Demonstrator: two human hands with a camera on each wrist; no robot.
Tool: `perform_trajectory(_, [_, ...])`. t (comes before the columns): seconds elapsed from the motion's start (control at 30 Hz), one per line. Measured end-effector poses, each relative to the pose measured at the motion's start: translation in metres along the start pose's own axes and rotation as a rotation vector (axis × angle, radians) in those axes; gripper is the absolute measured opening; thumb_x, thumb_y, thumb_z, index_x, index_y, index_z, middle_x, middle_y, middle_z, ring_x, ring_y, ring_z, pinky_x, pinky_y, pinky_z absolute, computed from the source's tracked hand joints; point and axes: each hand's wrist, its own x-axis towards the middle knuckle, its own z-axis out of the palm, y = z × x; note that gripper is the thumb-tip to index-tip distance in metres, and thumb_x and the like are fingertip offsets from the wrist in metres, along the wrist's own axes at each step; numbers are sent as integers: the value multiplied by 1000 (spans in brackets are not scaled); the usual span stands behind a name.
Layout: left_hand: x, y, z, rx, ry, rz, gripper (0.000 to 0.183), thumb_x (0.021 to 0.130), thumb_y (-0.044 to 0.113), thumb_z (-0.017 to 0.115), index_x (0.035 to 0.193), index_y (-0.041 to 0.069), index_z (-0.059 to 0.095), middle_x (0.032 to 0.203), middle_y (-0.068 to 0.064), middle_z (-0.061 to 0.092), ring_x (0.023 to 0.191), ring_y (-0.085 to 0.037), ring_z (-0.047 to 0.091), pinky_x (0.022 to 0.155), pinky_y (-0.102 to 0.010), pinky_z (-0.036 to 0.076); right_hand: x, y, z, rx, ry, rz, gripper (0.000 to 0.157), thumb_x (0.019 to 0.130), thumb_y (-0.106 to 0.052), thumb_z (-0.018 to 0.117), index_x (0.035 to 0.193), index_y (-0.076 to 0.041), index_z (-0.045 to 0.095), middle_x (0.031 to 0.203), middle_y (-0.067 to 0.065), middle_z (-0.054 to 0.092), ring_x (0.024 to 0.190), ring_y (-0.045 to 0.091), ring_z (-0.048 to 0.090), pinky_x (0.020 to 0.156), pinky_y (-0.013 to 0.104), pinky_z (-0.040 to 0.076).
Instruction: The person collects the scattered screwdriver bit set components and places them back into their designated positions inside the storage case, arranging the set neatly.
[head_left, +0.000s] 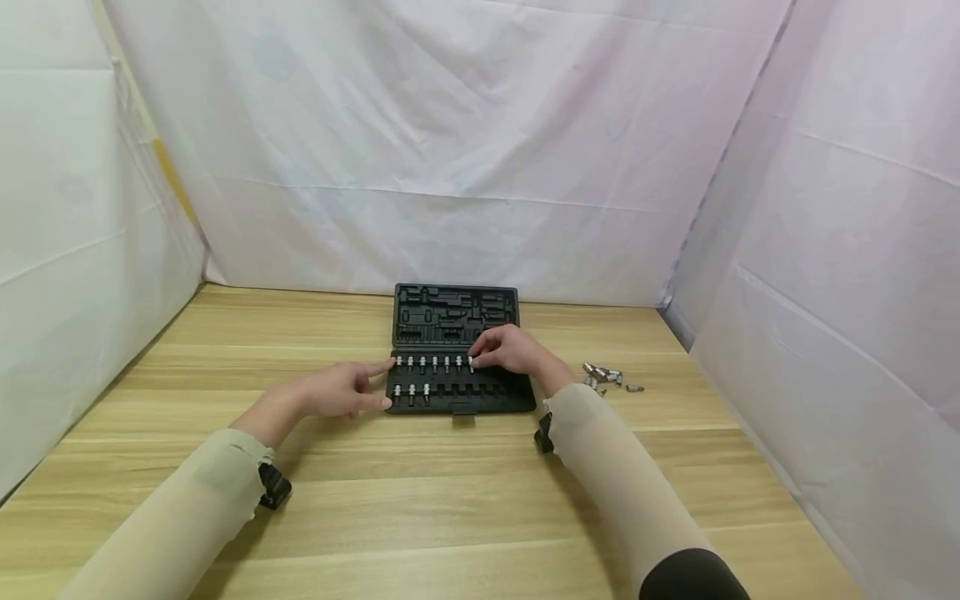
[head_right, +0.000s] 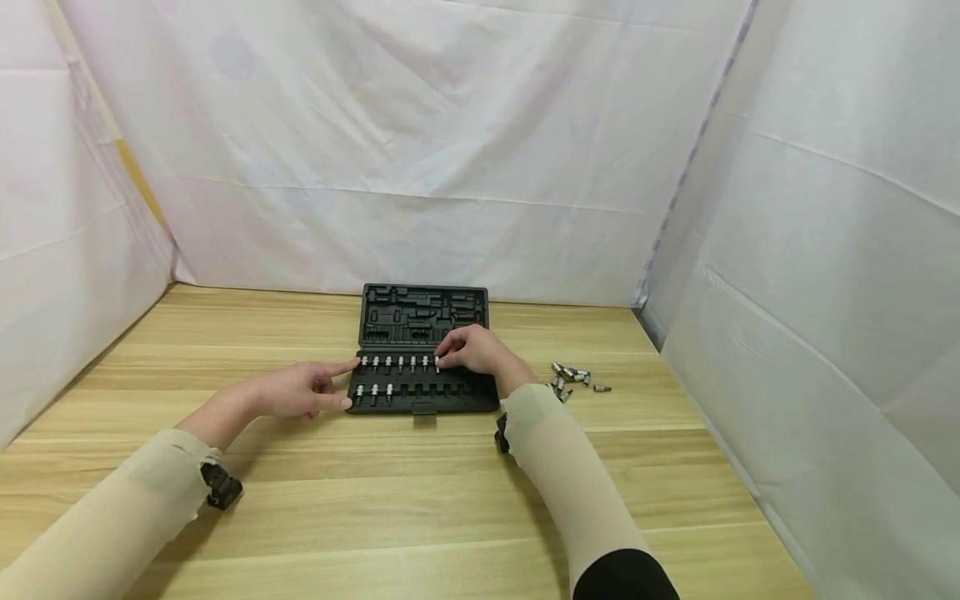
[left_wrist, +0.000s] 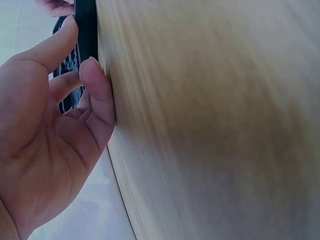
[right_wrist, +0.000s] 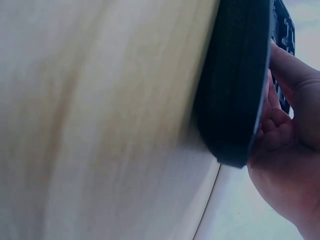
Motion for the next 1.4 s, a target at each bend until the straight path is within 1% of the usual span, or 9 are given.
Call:
perform_trajectory(0.2, [0,0,0,11,0,2,90,105,39,75,176,20,24,87,-7,58,73,-19,58,67,-34,56,-1,-1,0,2,-3,-6,14,102,-22,82,114,-17,82,98,2,76,90,18,65,85,35,53])
perform_trajectory(0.4, [0,0,1,6,1,-1,90,105,38,76,176,20,24,90,-8,59,75,-20,59,69,-34,57,-3,-4,1,-17,0,-3,13,103,-23,80,114,-17,82,99,2,76,90,18,65,85,35,53])
perform_trajectory(0.5, [0,0,1,-3,0,-5,90,105,37,76,176,19,24,92,-8,60,75,-20,60,70,-34,57,-3,-5,1,-21,0,6,12,103,-22,80,113,-17,83,104,3,78,94,18,68,88,37,56])
perform_trajectory(0.63, [0,-1,1,-11,0,-8,90,105,37,76,176,19,24,92,-8,59,76,-20,60,69,-34,57,-3,-5,1,-35,-3,21,9,103,-23,80,111,-19,84,114,2,80,104,19,71,98,42,59])
perform_trajectory(0.7, [0,-1,1,-8,2,-6,90,105,37,76,176,19,25,92,-8,59,76,-20,60,69,-34,57,-2,-5,1,-43,-4,22,9,104,-23,79,110,-19,84,115,1,80,105,18,71,99,43,60])
perform_trajectory(0.9, [1,-1,2,5,7,2,90,104,38,76,176,18,26,93,-9,60,77,-20,60,70,-34,57,-2,-3,2,-21,-17,21,9,104,-21,78,112,-19,82,103,2,77,95,19,67,90,39,56])
perform_trajectory(0.97, [1,-1,2,9,9,4,90,104,38,76,176,18,26,91,-8,60,77,-20,60,69,-34,57,-3,-3,2,-11,-18,21,8,104,-21,78,112,-19,82,102,1,77,94,19,66,89,38,55])
perform_trajectory(1.23, [0,-1,3,-1,8,3,90,104,37,77,176,18,26,88,-7,59,75,-20,59,68,-34,56,-4,-2,3,-16,-17,23,11,104,-26,79,114,-23,83,113,1,78,104,20,68,98,44,57])
perform_trajectory(1.4, [0,-1,3,-3,9,1,90,104,39,77,176,20,26,90,-7,58,76,-20,59,68,-34,56,-3,-2,3,-33,-7,24,10,104,-24,79,111,-22,85,115,0,79,107,20,70,100,45,59])
